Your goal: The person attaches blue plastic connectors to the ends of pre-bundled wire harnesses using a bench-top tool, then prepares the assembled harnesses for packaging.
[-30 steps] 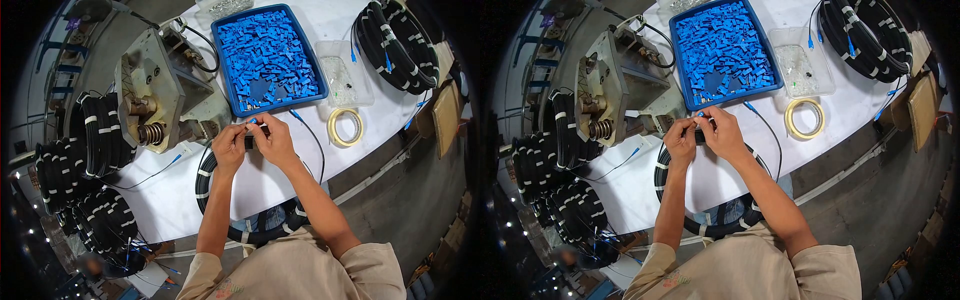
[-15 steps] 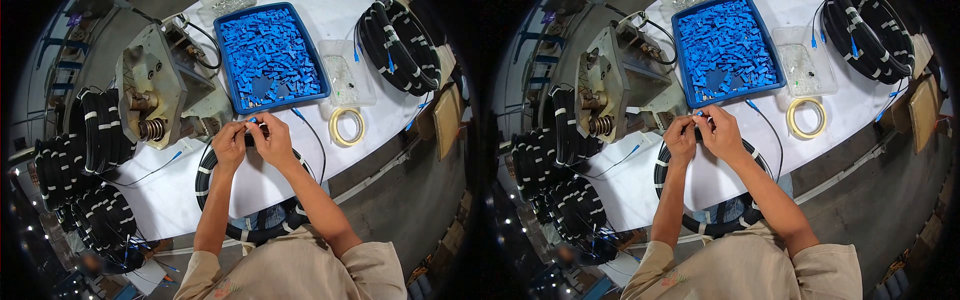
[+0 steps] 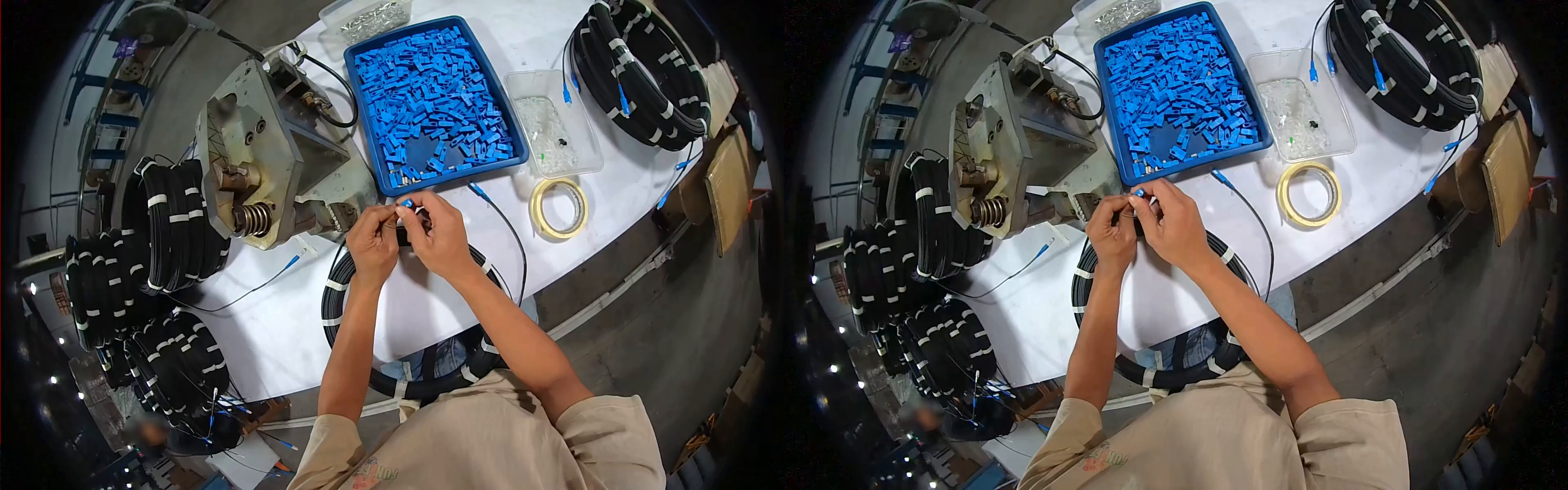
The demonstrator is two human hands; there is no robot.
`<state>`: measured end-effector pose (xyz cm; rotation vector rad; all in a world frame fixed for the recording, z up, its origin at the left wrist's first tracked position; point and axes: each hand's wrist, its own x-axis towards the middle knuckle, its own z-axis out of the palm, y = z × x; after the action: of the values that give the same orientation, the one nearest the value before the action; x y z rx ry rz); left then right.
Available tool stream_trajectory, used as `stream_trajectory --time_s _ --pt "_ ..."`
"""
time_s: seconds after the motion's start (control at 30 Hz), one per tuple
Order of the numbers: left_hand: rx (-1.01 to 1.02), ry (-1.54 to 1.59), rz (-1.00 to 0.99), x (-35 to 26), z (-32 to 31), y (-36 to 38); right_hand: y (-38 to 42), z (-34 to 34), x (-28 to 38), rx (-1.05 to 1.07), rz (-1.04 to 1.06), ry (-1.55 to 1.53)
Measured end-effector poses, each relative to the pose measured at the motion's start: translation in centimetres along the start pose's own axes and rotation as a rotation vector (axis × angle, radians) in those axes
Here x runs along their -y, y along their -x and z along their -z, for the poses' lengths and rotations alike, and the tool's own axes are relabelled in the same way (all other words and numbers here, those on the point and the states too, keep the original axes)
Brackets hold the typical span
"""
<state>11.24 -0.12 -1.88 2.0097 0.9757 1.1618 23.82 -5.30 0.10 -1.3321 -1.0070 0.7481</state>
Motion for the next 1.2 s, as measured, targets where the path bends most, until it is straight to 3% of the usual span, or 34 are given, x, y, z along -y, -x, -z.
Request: stream_trajectory --time_s 0.07,0.13,0.37,0.63,0.77,0.83,0.93,1.2 --pt "-0.013 0.004 0.016 0.17 -0.02 -0.11 0.06 -0.28 -0.38 0.001 -0.028 -0.040" --pt "-0.011 -0.017 -0.019 0.06 0.00 -0.10 0.14 -0.42 -0.58 -0.045 0.102 -0.034" --pt "0.010 -0.027 -0.039 0.08 -0.03 -0.14 0.23 -0.24 -0.33 -0.035 0.105 0.004" --pt "0.021 -0.018 -0.032 0.03 -0.05 -0.07 0.67 -0.46 -0.20 0.016 -0.059 -0.072" --pt "0.019 -0.023 -0.057 -0.14 -0.07 -0.20 0.65 -0.66 -0.87 -0.010 -0.008 -0.040" --pt "0.045 -0.031 -0.064 -0.05 -0.04 0.04 0.21 -0.33 0.13 -0.137 -0.233 -0.295" --pt "0.058 -0.029 -0.033 -0.02 0.04 0.14 0.29 -0.27 -0.55 -0.024 -0.178 -0.228" --pt "0.064 -0.051 -0.013 -0.27 -0.08 -0.08 0.22 -0.05 -0.62 0.011 -0.093 -0.130"
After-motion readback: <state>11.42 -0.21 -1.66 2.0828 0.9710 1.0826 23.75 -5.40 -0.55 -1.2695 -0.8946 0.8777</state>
